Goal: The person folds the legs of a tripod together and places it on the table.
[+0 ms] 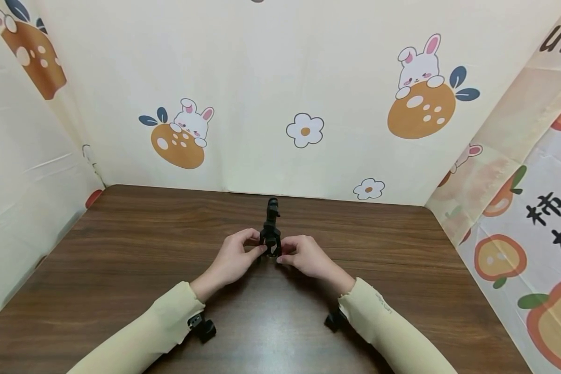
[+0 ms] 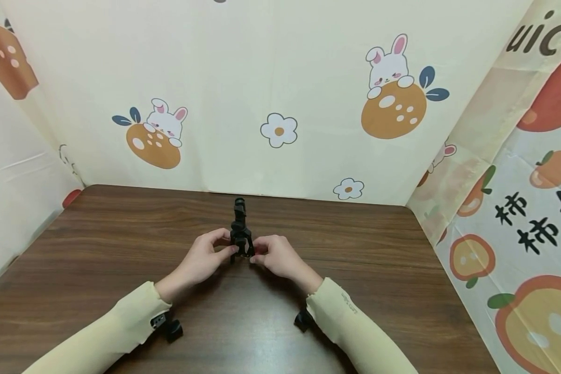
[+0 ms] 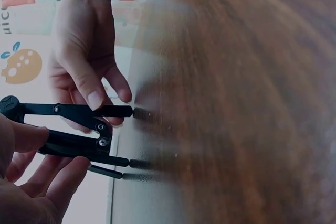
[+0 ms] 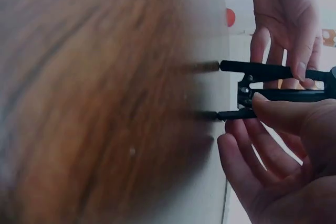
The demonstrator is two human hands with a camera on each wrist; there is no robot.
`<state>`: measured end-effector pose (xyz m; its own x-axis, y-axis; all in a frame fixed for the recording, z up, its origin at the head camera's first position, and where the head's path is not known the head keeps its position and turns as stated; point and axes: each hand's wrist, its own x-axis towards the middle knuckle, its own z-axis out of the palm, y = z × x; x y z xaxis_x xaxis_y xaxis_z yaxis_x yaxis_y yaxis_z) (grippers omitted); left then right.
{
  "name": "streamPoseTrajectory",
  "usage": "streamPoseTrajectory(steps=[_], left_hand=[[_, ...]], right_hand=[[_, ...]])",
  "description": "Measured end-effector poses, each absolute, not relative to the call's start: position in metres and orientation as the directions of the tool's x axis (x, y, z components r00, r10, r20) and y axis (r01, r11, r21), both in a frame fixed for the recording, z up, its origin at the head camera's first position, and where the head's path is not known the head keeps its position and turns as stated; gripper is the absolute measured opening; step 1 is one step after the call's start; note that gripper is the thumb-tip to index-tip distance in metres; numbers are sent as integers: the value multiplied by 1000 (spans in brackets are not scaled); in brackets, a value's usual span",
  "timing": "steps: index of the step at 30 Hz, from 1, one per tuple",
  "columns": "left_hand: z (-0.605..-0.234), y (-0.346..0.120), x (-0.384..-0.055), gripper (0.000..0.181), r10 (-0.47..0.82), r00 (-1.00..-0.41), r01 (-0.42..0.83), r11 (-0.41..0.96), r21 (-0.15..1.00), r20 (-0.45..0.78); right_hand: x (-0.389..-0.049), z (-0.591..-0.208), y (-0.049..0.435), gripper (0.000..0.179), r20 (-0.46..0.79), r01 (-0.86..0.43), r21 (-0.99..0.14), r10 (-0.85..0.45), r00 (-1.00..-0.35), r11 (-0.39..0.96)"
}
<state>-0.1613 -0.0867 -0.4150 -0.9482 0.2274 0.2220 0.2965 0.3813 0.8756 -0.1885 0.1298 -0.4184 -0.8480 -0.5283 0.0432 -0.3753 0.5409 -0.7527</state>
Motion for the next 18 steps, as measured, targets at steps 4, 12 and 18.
streamPoseTrajectory(steps=[4,12,18], left_hand=[[-415,-87,-161,11,235,-946,299,378,876,221],[-412,-90,-161,12,289,-930,330,379,864,228],[-413,-91,-162,13,298,-929,327,379,866,220]], right_hand=[[-189,-418,127,11,37,-388,-726,-532,-846,568],[-197,-412,127,9,43,-426,-700,-562,-826,574],[-204,-414,126,6,47,-447,-683,-576,-816,577]])
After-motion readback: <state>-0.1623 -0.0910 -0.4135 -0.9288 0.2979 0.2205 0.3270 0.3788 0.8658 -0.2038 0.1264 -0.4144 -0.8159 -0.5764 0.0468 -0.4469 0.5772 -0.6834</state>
